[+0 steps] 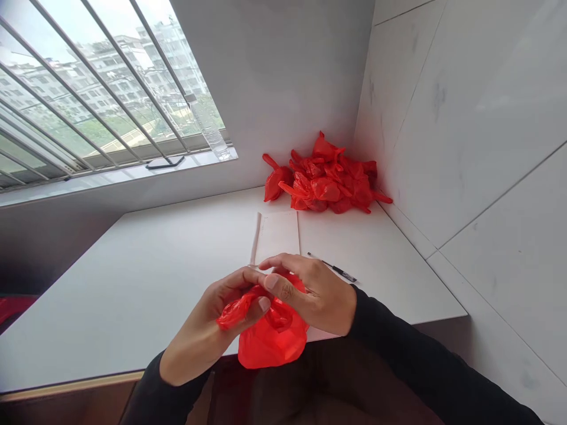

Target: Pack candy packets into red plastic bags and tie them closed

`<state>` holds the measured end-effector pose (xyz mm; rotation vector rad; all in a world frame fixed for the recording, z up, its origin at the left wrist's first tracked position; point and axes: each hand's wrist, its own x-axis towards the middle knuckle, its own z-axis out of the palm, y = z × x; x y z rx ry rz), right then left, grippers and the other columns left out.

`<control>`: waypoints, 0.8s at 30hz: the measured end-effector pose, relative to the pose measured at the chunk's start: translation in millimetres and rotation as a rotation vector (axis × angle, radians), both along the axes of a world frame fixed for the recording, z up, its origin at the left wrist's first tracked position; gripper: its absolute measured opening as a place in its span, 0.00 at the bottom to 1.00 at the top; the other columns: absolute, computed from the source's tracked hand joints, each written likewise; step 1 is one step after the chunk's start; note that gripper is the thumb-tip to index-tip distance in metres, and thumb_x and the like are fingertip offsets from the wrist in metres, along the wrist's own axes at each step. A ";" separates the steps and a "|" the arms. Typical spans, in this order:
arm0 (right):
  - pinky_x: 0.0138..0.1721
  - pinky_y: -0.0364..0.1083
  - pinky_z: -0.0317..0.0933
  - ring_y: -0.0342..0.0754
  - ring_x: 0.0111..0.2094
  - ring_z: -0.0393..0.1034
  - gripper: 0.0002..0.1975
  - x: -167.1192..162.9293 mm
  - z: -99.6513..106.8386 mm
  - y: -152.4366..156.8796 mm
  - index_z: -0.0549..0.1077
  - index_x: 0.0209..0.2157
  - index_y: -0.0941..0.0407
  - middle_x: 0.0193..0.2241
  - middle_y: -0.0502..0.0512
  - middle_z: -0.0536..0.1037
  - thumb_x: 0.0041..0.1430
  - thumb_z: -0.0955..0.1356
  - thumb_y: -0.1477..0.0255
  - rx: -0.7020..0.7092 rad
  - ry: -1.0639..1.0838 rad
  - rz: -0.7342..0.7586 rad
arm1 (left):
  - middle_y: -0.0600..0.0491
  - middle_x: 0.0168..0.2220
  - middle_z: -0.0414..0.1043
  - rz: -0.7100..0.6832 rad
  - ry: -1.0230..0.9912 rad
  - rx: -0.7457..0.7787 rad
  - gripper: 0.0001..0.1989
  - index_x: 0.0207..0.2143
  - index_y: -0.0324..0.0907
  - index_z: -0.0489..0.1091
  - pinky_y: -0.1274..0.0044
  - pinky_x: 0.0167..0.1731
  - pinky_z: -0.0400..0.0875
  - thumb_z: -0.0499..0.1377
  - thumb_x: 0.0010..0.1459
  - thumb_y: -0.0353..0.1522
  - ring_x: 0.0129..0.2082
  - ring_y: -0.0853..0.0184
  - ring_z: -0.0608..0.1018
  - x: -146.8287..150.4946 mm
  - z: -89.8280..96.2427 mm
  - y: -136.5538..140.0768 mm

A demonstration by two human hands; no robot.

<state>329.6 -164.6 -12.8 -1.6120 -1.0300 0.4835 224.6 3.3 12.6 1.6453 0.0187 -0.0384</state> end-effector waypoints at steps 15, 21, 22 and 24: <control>0.40 0.46 0.64 0.46 0.36 0.68 0.12 11.6 -21.0 13.4 0.71 0.39 0.56 0.35 0.52 0.75 0.70 0.63 0.63 -0.035 0.145 0.059 | 0.48 0.56 0.70 0.223 -0.602 0.737 0.30 0.62 0.53 0.67 0.72 0.50 0.74 0.54 0.63 0.19 0.56 0.62 0.73 -2.1 -51.5 9.5; 0.44 0.48 0.61 0.47 0.43 0.68 0.08 9.1 -32.4 -2.1 0.70 0.39 0.52 0.40 0.51 0.74 0.70 0.62 0.65 -0.088 -0.063 -0.197 | 0.51 0.68 0.58 0.340 -0.439 0.797 0.28 0.70 0.53 0.54 0.63 0.63 0.62 0.49 0.71 0.27 0.67 0.60 0.59 -27.4 -86.7 17.6; 0.39 0.48 0.60 0.47 0.38 0.68 0.09 10.3 -40.1 -8.1 0.69 0.39 0.52 0.35 0.49 0.74 0.71 0.62 0.63 -0.136 -0.061 -0.230 | 0.51 0.67 0.59 0.395 -0.396 0.796 0.27 0.69 0.54 0.54 0.62 0.63 0.62 0.49 0.71 0.28 0.67 0.59 0.60 -34.9 -96.6 20.6; 0.34 0.48 0.57 0.47 0.31 0.63 0.12 13.0 -59.4 -22.2 0.68 0.38 0.51 0.29 0.47 0.69 0.71 0.61 0.59 -0.229 -0.029 -0.283 | 0.52 0.63 0.65 0.523 -0.299 0.811 0.24 0.67 0.56 0.59 0.60 0.61 0.63 0.49 0.72 0.31 0.64 0.58 0.64 -50.5 -116.8 27.2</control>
